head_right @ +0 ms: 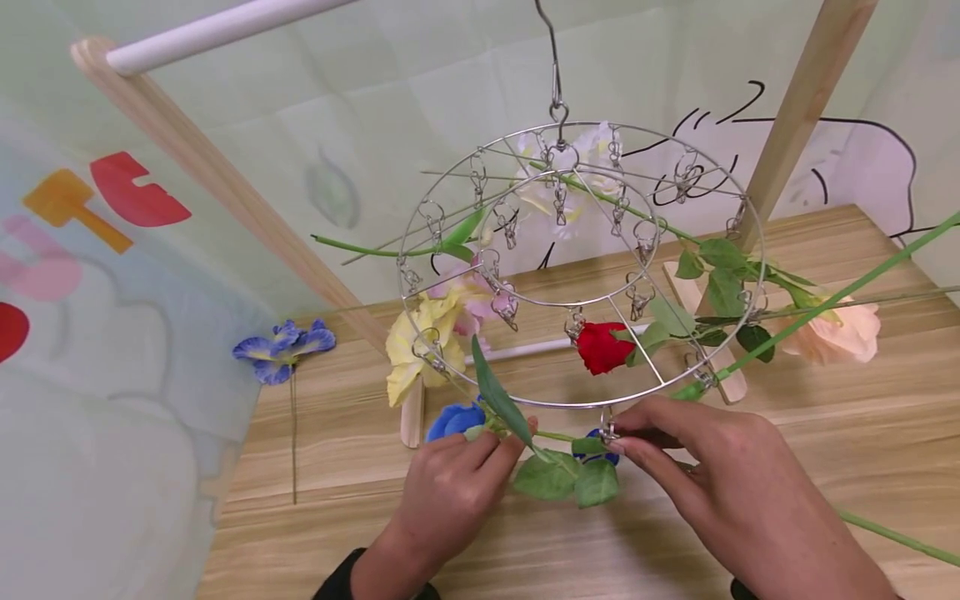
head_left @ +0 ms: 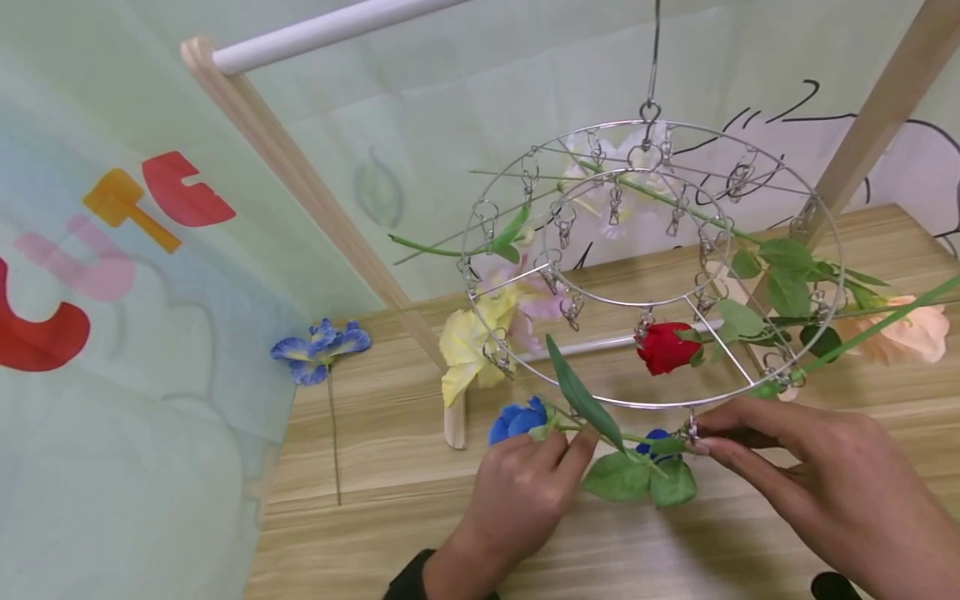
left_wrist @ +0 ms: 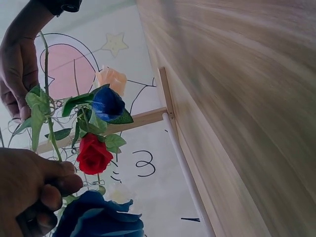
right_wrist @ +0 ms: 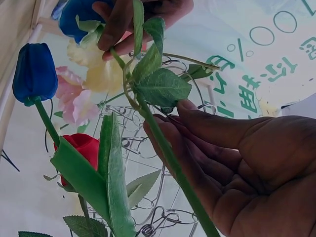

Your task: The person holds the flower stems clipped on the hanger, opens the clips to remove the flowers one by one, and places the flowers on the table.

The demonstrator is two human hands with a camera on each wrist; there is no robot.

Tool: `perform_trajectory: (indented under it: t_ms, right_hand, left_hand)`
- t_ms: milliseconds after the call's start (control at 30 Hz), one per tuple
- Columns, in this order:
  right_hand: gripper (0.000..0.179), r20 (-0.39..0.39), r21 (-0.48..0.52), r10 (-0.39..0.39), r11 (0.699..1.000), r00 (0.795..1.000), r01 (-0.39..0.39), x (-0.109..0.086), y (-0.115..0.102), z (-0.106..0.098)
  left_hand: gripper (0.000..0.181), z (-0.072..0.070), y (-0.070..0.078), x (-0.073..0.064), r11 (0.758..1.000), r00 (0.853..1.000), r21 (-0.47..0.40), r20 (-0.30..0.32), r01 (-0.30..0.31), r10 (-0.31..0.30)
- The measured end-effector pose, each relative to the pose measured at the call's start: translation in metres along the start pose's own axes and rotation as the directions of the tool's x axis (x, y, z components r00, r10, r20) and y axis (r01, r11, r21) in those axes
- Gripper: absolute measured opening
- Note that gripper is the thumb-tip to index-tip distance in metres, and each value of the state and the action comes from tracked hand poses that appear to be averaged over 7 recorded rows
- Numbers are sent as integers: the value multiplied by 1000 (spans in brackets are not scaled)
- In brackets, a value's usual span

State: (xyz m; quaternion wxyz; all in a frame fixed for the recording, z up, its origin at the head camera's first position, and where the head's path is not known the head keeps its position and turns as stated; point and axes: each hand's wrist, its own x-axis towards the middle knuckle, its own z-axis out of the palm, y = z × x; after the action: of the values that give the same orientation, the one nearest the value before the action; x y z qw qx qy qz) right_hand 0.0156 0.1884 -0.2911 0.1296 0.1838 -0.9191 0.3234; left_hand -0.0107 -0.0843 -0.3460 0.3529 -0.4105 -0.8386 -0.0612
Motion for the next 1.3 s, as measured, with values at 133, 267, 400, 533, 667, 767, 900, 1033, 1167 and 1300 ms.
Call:
perform_trajectory:
  t_ms: [133, 267, 400, 533, 667, 767, 900, 1033, 1167, 1300]
  right_hand:
    - [42, -9, -2, -9, 1000, 1000, 9, 0, 0, -1]
    - [40, -10, -17, -10, 1000, 1000, 10, 0, 0, -1]
    - [36, 2, -31, 10, 999, 1000, -10, 0, 1, 0]
    - [32, 4, -51, 26, 998, 1000, -26, -1, 1, 1]
    - [29, 11, -53, 38, 998, 999, -38, -2, 2, 2]
    - [29, 22, -62, 47, 997, 999, -46, -3, 3, 3]
    - [28, 40, -71, 54, 996, 998, -51, -4, 4, 4]
    - [27, 52, -61, 64, 996, 997, -61, -4, 4, 4]
    - [27, 35, -51, 61, 997, 998, -59, -4, 3, 5]
    - [25, 29, -54, 77, 996, 997, -76, -4, 3, 6]
  left_hand:
    - [29, -3, -2, -4, 1000, 1000, 3, 6, 13, -13]
    - [32, -5, -4, -8, 1000, 1000, 15, -4, 20, -20]
    - [32, -7, -5, -13, 999, 1000, 14, 3, 29, -29]
    - [32, -8, -7, -18, 999, 999, 10, 22, 46, -46]
    - [32, -11, -10, -22, 998, 998, 24, 11, 54, -55]
    - [34, -13, -13, -25, 997, 998, 32, 8, 65, -65]
    - [36, -17, -16, -30, 996, 997, 32, 7, 78, -78]
    - [35, -22, -21, -35, 995, 996, 39, -2, 92, -92]
    - [35, -28, -26, -41, 994, 994, 33, -10, 106, -106]
    - [34, -32, -30, -46, 993, 993, 10, -27, 116, -115]
